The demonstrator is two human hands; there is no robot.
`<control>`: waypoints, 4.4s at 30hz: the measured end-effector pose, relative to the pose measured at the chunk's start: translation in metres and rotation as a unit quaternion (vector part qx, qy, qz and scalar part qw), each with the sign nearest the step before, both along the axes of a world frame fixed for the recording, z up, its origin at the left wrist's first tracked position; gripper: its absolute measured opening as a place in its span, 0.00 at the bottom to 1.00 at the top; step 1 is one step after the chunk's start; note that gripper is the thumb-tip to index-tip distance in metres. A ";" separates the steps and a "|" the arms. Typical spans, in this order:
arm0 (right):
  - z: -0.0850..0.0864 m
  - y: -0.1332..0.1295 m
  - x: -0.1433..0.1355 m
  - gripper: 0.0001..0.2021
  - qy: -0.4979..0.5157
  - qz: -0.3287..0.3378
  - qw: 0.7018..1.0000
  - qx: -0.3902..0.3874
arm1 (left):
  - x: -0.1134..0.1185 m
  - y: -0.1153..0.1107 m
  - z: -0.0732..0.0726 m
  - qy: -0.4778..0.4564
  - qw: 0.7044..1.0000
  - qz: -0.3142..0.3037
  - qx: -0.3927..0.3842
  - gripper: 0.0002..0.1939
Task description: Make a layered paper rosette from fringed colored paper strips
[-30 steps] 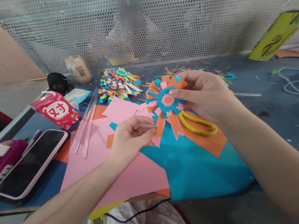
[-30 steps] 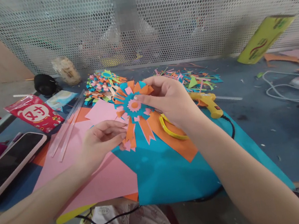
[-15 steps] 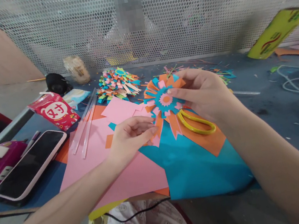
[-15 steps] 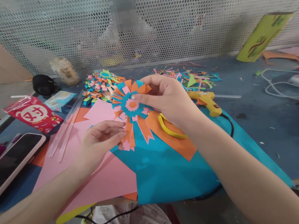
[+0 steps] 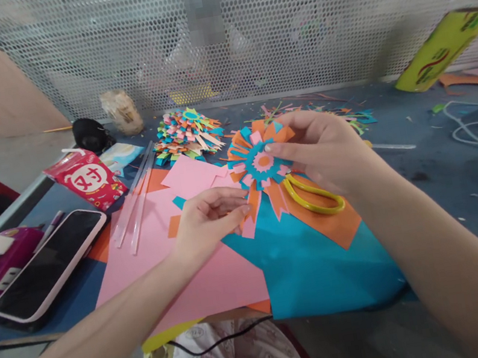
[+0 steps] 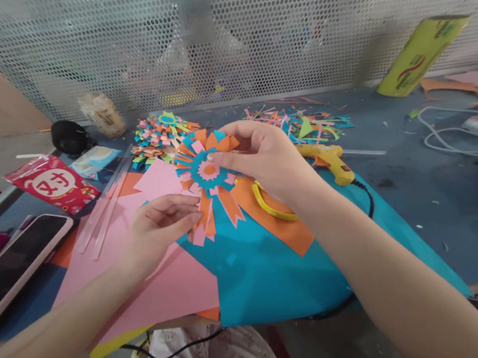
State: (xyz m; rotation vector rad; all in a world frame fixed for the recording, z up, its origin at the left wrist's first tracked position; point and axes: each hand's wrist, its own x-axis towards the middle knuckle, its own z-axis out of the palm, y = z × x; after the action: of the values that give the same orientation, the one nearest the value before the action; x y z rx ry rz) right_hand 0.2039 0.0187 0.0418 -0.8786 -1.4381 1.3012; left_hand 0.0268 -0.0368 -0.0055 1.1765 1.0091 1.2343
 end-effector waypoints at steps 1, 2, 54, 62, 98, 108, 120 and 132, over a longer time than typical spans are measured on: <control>0.001 0.000 0.000 0.13 -0.003 -0.002 1.000 -0.001 | 0.000 0.000 0.000 0.004 1.000 0.001 0.001 0.11; 0.001 -0.001 0.000 0.13 -0.008 -0.003 1.000 -0.004 | 0.000 0.000 0.000 0.006 1.000 0.001 0.001 0.11; 0.004 -0.004 0.000 0.12 0.015 0.040 0.998 -0.038 | 0.002 0.002 0.003 -0.037 0.999 -0.004 -0.022 0.12; 0.004 -0.006 -0.003 0.12 0.035 0.049 0.997 -0.053 | 0.004 0.001 0.002 -0.063 0.997 -0.029 -0.037 0.12; -0.005 -0.007 -0.009 0.15 0.016 0.018 1.000 0.016 | 0.001 0.003 0.001 -0.110 0.992 -0.026 -0.052 0.17; -0.010 -0.008 -0.010 0.11 -0.013 -0.007 0.995 0.099 | 0.001 0.002 0.005 -0.087 0.995 -0.008 -0.054 0.17; -0.007 -0.015 -0.013 0.08 -0.022 -0.014 0.993 0.112 | 0.001 0.001 0.007 -0.083 0.995 -0.008 -0.054 0.17; -0.006 -0.018 -0.014 0.08 -0.047 -0.013 0.988 0.146 | 0.001 0.001 0.010 -0.052 0.998 0.009 -0.031 0.15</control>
State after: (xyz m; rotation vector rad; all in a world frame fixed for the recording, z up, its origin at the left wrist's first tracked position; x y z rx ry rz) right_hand 0.1901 0.0008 0.0359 -0.7657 -1.6371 1.0076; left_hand 0.0279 -0.0361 0.0043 1.0474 0.9753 1.2573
